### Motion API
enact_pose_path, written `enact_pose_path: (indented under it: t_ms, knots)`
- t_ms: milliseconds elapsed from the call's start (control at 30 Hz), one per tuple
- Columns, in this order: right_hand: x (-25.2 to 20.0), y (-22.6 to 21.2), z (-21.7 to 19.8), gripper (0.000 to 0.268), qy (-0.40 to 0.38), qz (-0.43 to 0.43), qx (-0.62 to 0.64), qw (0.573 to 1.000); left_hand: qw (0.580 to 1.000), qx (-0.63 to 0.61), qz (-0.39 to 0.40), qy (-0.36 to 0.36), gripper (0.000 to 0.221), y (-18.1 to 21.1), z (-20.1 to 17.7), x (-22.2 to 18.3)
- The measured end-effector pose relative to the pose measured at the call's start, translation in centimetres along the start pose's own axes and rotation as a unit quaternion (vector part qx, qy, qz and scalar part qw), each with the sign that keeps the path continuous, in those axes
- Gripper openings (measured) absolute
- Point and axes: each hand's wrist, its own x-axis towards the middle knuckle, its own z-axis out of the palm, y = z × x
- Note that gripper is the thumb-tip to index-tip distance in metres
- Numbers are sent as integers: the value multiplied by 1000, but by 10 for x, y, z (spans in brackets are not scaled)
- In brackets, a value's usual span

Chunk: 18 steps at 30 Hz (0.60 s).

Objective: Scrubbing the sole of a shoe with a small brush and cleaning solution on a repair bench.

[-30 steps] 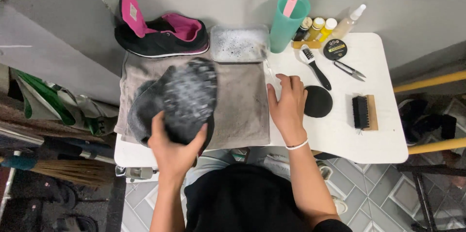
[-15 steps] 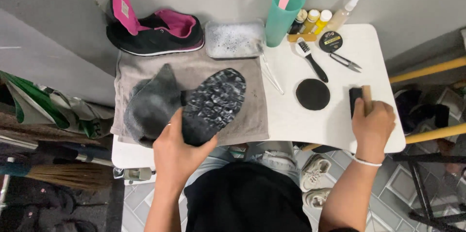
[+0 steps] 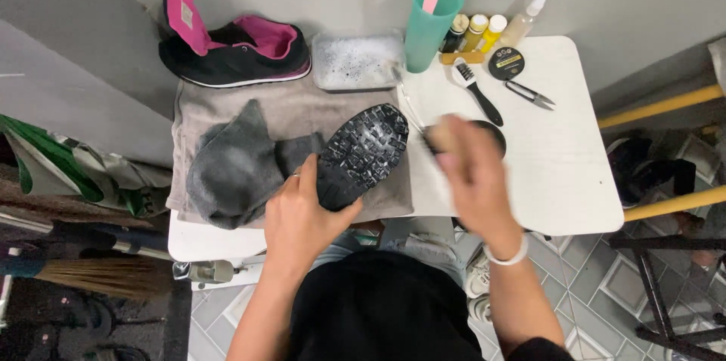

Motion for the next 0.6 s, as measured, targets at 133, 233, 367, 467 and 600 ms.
enact_pose_path:
  t_ms: [133,233,367,467,600]
  knots:
    - [0,6,49,45,45,-110,-127,985,1000,13,6,8,94,4,0,3]
    - [-8,1,73,36,23,-145,-110,983,1000,4,4,19,92,6,-2,11]
    - [7,10,69,36,26,-160,-145,976,1000,-1,22,16,91,7,6,7]
    - [10,-3,70,37,30,-134,-103,985,999,8,26,19,91,8,7,10]
    - [-1,2,79,35,31,-149,-159,975,1000,24,16,9,93,4,11,10]
